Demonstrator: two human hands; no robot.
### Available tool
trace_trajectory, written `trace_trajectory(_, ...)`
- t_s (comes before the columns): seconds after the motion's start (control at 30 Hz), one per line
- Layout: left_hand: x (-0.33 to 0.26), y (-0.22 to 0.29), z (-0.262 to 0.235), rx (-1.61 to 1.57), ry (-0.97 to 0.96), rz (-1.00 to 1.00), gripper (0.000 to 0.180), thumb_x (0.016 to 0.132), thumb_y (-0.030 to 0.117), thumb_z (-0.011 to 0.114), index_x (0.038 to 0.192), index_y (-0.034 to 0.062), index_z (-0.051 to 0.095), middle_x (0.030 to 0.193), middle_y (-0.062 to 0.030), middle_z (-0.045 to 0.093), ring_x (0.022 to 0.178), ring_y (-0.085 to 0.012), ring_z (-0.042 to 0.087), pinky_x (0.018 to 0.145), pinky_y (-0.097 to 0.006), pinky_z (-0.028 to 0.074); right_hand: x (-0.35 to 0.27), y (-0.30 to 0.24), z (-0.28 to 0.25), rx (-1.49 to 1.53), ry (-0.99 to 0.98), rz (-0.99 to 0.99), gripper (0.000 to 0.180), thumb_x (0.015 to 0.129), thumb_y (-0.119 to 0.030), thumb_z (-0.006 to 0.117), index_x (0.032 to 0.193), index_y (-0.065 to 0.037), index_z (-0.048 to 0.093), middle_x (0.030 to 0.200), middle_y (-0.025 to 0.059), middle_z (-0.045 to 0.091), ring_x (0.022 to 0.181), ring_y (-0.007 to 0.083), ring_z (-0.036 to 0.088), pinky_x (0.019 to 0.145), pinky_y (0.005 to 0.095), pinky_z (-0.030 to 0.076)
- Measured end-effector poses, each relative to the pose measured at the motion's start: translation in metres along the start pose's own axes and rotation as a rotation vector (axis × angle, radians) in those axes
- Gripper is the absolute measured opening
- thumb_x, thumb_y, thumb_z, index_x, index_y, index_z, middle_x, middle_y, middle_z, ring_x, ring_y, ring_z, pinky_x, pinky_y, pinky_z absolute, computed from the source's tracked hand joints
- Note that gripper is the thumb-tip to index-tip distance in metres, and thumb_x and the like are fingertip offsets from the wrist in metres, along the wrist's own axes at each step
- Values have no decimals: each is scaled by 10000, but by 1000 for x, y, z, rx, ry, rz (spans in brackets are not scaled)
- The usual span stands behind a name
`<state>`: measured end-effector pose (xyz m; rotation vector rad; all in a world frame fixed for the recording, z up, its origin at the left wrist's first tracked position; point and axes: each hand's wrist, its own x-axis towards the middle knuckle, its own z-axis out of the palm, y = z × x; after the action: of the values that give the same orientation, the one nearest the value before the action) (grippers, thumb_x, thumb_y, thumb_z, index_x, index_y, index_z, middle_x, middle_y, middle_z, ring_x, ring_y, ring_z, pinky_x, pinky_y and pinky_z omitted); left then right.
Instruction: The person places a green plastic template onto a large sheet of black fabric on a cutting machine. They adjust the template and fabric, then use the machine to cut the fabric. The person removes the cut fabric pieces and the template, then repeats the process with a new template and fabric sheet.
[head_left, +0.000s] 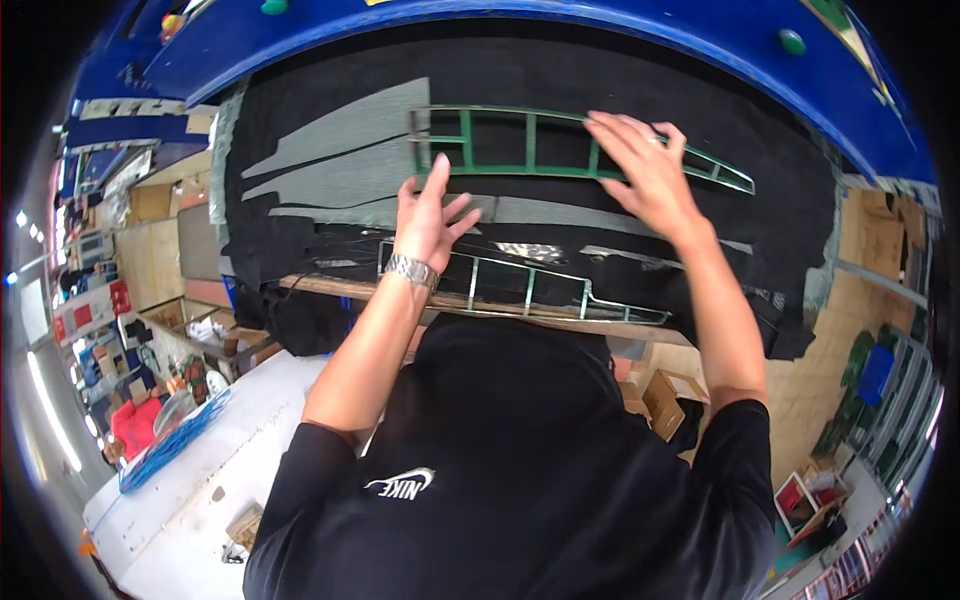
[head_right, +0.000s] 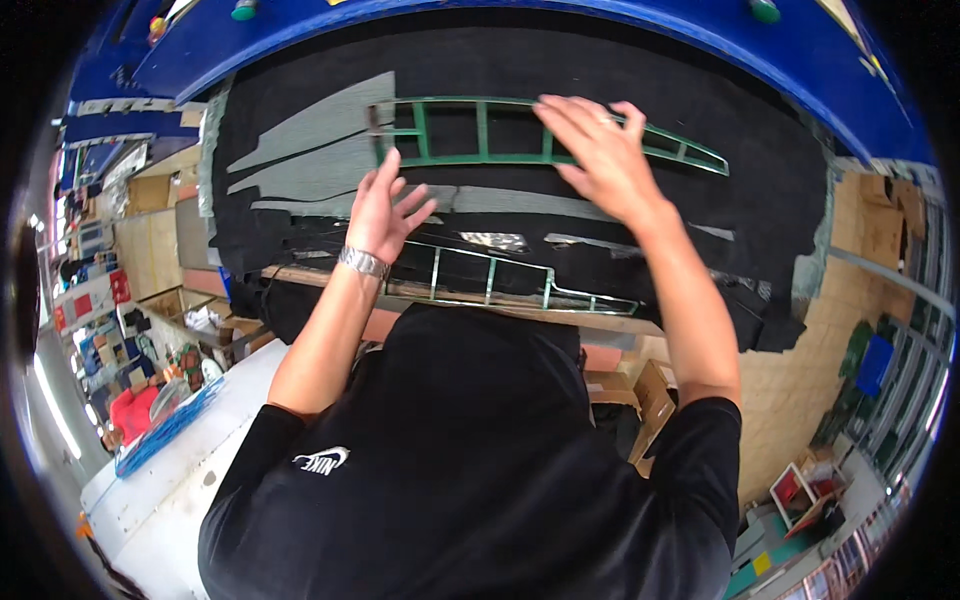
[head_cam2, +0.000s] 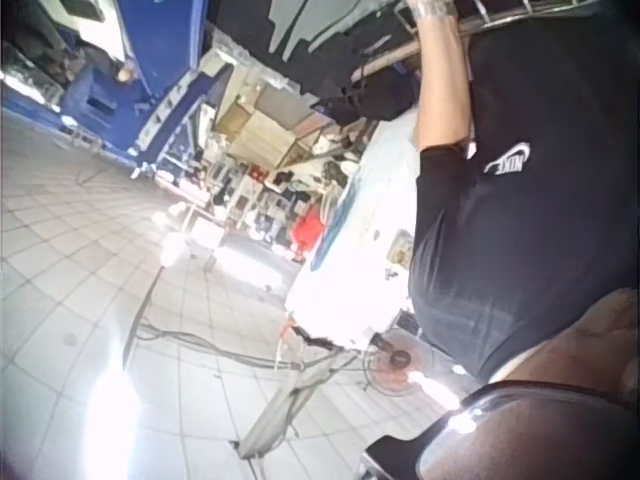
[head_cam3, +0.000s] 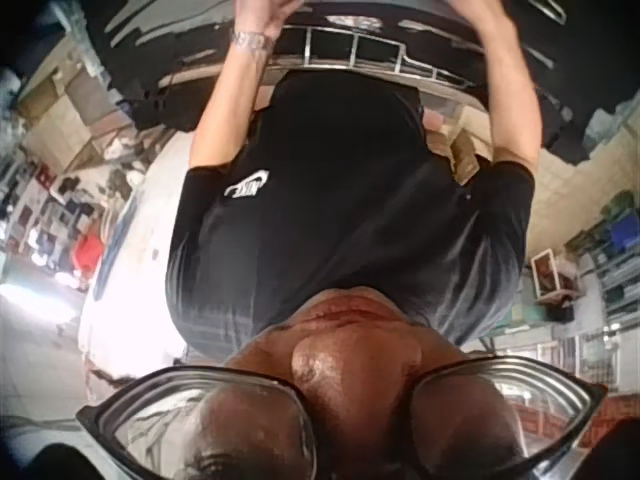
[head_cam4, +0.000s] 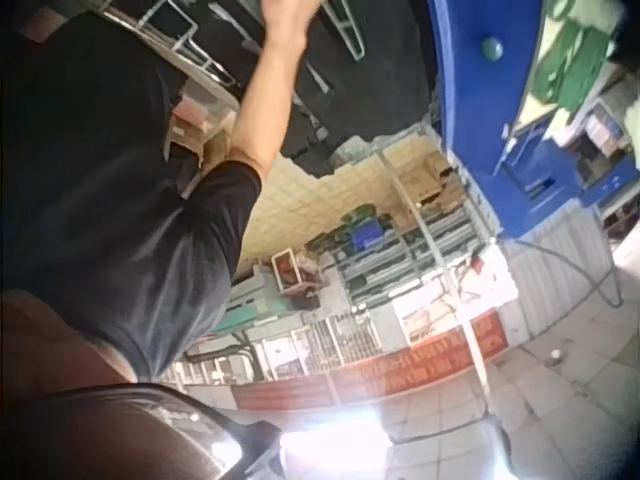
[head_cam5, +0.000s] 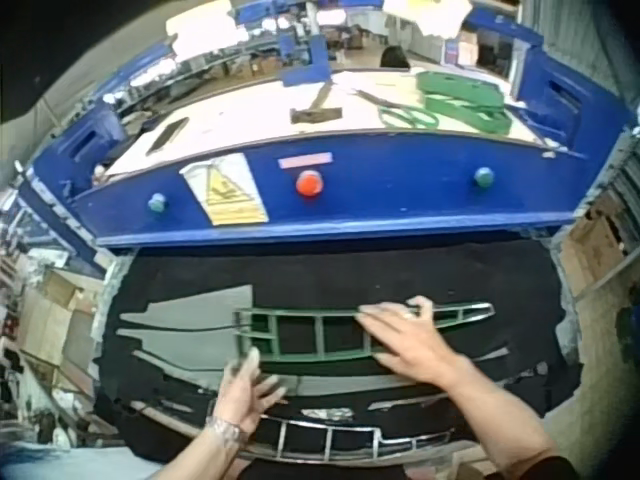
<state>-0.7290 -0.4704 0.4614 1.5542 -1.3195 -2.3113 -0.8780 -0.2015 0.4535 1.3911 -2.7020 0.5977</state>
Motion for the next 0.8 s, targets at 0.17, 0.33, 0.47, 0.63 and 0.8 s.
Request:
trace_trajectory(0.17,50,2,-69,1003,1,745,859,791,342,911,1480,35,499,1297,-127,628,1102,-263,648,964,-389,537,-7,25,2,233,-194,76,811,762,-133,849,1503,-117,520,1522,90,545,1408,244,489,1125,419,273)
trace_trajectory(0.33,73,1,-70,1450,-25,880,790,736,404,921,1410,110,631,1367,-69,590,1246,-279,549,1021,-467,453,-9,25,17,296,-254,140,804,774,-156,850,1507,-126,522,1534,97,536,1409,237,485,1134,411,271)
trace_trajectory(0.47,84,-7,-69,1480,-10,923,588,771,396,892,1289,166,737,1351,-17,574,1261,-282,506,1014,-479,416,-10,29,26,274,-243,99,811,785,-165,843,1521,-130,504,1542,88,530,1413,239,484,1149,432,279)
trace_trajectory(0.63,102,-18,-89,1330,-43,1120,363,766,330,888,1059,126,820,1317,-49,629,1207,-305,557,995,-464,442,-18,34,30,203,-175,83,858,793,-284,858,1548,-170,467,1556,65,515,1453,255,445,1184,512,249)
trace_trajectory(0.8,103,-19,-99,1319,-43,1211,266,790,261,879,994,97,830,1300,-70,664,1171,-309,598,978,-425,488,-76,75,-8,102,240,304,763,782,-414,862,1416,-78,603,1461,146,584,1391,321,507,1151,505,374)
